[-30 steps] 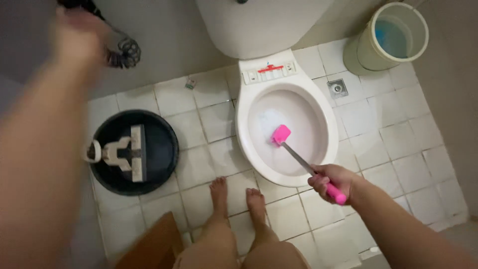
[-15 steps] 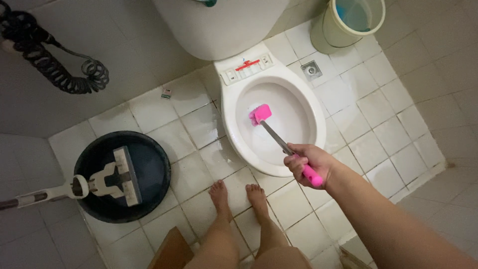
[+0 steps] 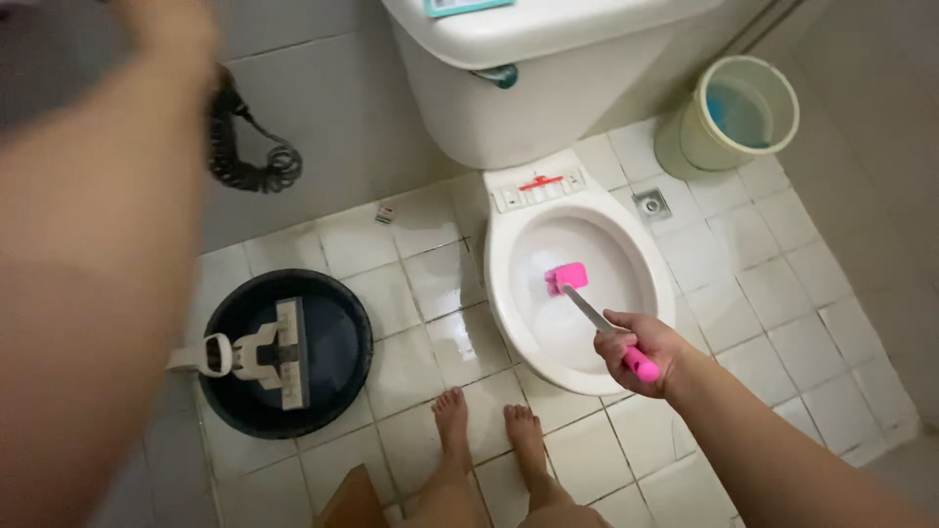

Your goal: The person scrubs the inside of a toilet bowl with a pink toilet brush, then rinses the brush using a handheld bidet sprayer. The person places the brush on a wall hook and uses the sprayer to rinse the floor and toilet bowl.

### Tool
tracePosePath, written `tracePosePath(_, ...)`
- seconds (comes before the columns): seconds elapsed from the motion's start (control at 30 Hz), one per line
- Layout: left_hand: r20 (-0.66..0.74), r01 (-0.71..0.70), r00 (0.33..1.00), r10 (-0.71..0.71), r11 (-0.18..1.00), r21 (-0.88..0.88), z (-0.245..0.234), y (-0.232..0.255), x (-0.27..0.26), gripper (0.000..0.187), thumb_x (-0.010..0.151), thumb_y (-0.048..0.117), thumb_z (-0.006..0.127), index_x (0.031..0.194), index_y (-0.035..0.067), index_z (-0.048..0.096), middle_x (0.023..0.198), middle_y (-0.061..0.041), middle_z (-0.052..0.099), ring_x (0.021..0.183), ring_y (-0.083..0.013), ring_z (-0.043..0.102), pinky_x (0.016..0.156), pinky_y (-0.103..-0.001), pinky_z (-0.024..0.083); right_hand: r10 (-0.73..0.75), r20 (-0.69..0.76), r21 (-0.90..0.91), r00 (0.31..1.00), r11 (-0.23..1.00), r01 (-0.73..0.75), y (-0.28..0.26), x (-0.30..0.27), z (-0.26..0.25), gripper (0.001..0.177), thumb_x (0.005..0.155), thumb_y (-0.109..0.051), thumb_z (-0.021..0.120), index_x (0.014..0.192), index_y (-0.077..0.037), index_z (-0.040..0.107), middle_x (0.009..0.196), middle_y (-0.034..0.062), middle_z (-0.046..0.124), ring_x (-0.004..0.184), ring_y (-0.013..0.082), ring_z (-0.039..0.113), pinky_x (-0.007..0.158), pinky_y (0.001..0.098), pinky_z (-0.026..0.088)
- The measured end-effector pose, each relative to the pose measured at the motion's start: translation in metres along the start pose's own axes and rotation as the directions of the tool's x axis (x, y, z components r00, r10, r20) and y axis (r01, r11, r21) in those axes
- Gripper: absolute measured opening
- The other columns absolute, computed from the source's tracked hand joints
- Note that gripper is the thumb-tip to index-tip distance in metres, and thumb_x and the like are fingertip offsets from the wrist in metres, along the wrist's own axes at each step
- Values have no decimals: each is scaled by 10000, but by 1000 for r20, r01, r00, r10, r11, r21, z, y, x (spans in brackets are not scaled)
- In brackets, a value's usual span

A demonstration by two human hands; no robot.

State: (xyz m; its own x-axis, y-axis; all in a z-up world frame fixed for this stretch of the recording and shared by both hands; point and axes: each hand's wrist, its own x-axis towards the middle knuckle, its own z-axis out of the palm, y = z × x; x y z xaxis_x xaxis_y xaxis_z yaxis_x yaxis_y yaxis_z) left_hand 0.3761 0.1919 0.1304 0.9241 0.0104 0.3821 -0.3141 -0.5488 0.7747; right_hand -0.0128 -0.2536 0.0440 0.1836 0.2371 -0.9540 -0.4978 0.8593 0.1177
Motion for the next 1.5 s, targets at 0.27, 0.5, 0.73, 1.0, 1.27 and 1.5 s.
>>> tracePosePath(0.27, 94, -172, 982, 162, 979, 113, 11, 38, -80, 317, 997, 176, 722, 1258, 41, 604, 1242, -207, 661, 1103, -340, 645, 930, -472, 503, -79, -27, -43, 997, 996, 78, -3, -1, 3, 373, 1048, -373, 518, 830, -92, 408, 574, -84, 387, 388, -11, 391, 343, 120, 385)
tracePosePath(0.5, 438, -21, 899, -13, 997, 73, 50, 102, -133, 357, 809, 248, 752, 1112, 79, 665, 1096, -164, 711, 1002, -321, 680, 880, -438, 539, -96, -10, -32, 995, 995, 96, -8, 2, -10, 386, 1040, -360, 540, 814, -100, 365, 576, -61, 383, 396, 2, 372, 339, 129, 369)
tracePosePath(0.73, 686, 155, 699, -202, 979, 131, 83, 189, -245, 398, 755, 293, 709, 1125, 148, 731, 1020, -163, 748, 977, -331, 711, 863, -431, 549, -287, -51, -12, 957, 958, 286, 25, -38, -15, 250, 1094, -225, 479, 1082, 23, 514, 703, -57, 476, 458, -8, 439, 406, 102, 443)
tracePosePath(1.0, 764, 63, 543, -348, 924, 376, 96, 221, -273, 345, 731, 260, 669, 1027, 115, 771, 1059, -195, 737, 999, -380, 705, 908, -441, 561, -178, 129, -143, 976, 970, 196, 30, -44, -86, 314, 1046, -291, 488, 1119, 1, 579, 751, -33, 515, 469, -13, 476, 357, 109, 418)
tracePosePath(1.27, 776, 24, 508, -373, 907, 420, 113, 220, -285, 333, 735, 236, 656, 1008, 92, 779, 1059, -211, 735, 994, -396, 708, 912, -454, 564, -109, -11, -358, 994, 929, 98, 43, -70, -109, 299, 1064, -310, 394, 1208, -131, 587, 709, -31, 496, 444, 12, 394, 341, 148, 351)
tracePosePath(1.5, 776, 34, 502, -382, 905, 423, 120, 239, -291, 307, 759, 224, 651, 998, 77, 774, 1028, -204, 740, 952, -379, 719, 870, -448, 574, -188, 44, -462, 981, 867, 187, 33, -67, -123, 356, 1070, -248, 372, 1257, -64, 612, 673, -30, 479, 427, 21, 378, 345, 162, 379)
